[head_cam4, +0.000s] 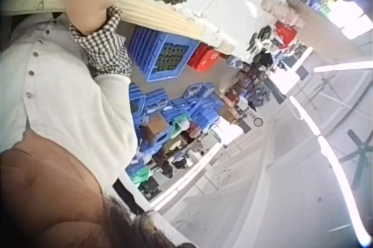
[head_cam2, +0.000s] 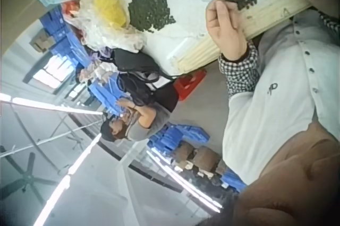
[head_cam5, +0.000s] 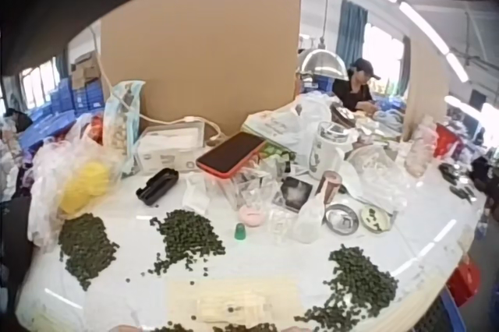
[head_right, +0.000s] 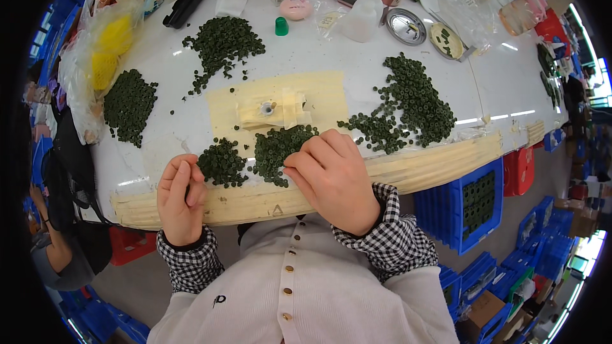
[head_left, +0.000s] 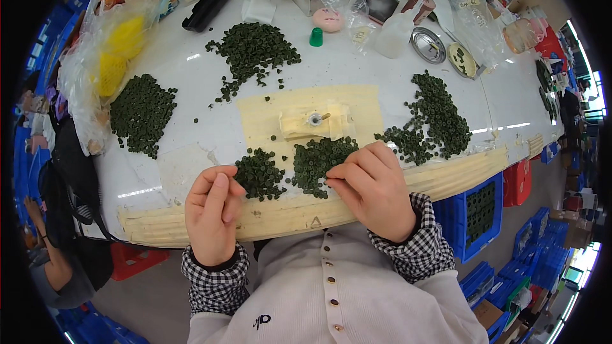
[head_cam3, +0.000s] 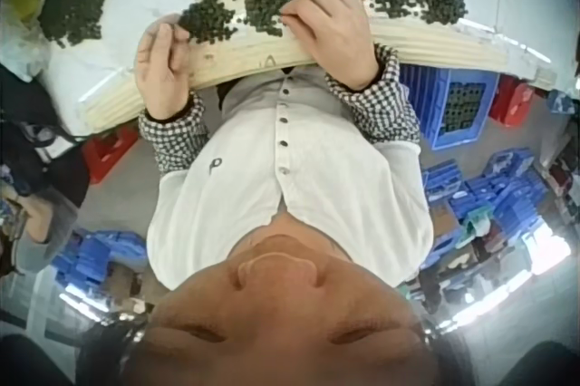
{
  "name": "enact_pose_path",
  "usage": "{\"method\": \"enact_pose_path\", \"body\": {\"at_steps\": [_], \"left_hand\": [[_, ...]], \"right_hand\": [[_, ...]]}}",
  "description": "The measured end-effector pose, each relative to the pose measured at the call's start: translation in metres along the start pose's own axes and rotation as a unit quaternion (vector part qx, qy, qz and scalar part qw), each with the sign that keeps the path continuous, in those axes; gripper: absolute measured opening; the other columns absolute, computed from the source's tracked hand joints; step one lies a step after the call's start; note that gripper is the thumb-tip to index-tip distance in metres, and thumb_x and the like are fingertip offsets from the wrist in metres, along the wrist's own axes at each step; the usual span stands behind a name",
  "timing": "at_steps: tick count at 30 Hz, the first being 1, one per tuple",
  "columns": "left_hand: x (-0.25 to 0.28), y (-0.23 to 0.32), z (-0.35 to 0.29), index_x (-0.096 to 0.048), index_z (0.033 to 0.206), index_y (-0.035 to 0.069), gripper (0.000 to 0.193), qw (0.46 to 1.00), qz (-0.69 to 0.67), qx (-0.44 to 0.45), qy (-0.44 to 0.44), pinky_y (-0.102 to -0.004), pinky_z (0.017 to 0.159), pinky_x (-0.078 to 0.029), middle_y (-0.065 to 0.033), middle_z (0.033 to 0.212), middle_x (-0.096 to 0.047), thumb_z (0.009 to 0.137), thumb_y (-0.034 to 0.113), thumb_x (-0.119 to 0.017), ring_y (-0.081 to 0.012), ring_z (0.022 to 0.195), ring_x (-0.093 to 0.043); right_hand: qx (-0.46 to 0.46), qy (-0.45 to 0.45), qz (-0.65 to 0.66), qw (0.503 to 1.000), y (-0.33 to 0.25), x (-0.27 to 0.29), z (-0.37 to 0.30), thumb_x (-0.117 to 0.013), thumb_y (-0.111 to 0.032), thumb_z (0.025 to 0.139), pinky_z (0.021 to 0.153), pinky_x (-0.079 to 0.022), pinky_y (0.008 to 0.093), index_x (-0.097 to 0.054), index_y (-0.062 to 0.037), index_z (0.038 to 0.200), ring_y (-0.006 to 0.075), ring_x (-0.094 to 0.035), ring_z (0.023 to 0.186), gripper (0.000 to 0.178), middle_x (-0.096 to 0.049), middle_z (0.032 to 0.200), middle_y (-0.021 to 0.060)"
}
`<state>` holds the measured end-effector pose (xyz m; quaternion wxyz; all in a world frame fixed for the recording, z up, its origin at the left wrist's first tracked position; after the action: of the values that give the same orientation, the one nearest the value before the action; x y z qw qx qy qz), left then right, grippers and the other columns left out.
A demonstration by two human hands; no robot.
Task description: Assembling small artificial plant components on a factory workbench.
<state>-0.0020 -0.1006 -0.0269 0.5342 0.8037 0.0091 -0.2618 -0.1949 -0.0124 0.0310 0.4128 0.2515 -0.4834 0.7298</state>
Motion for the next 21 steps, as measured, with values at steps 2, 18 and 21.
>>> {"method": "enact_pose_path", "body": {"at_steps": [2,18,21], "left_hand": [[-0.002,-0.007,0.001,-0.054,0.112,-0.002,0.024,0.987,-0.149,0.053,-0.01,-0.0182,0.052,-0.034,-0.0048,0.084,-0.056,0.094,0.008,-0.041,-0.0058,0.054,-0.04],[-0.046,-0.031,-0.011,-0.051,0.101,0.006,0.027,0.953,-0.218,0.156,-0.139,-0.0205,0.047,-0.028,0.0004,0.068,-0.044,0.101,0.025,-0.033,-0.0062,0.05,-0.034],[-0.046,-0.029,-0.012,-0.052,0.109,0.002,0.028,0.957,-0.217,0.163,-0.106,-0.0201,0.051,-0.029,0.0004,0.075,-0.043,0.1,0.022,-0.035,-0.0067,0.056,-0.036]], "right_hand": [[0.004,-0.006,-0.015,1.0,-0.001,-0.003,0.001,-0.068,-0.009,0.07,0.071,-0.04,0.0333,-0.06,-0.0075,0.08,0.0216,-0.049,0.078,0.013,-0.051,0.077,0.0033],[0.006,-0.003,-0.08,0.997,-0.002,-0.012,0.004,-0.065,-0.011,0.072,0.071,-0.039,0.0332,-0.056,-0.0067,0.081,0.0222,-0.047,0.078,0.014,-0.048,0.079,0.0048],[0.004,0.0,-0.078,0.997,-0.002,-0.007,0.003,-0.066,-0.012,0.072,0.071,-0.039,0.0337,-0.055,-0.007,0.081,0.0223,-0.047,0.079,0.015,-0.048,0.079,0.0044]]}}
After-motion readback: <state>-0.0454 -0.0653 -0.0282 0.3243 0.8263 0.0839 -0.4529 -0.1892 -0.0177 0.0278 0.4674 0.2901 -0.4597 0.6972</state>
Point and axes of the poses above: each hand's wrist, its own z-axis towards the middle knuckle, its own x-axis out of the back of the hand, y = z × x, the point moved 9 cm from there along z, towards the middle knuckle
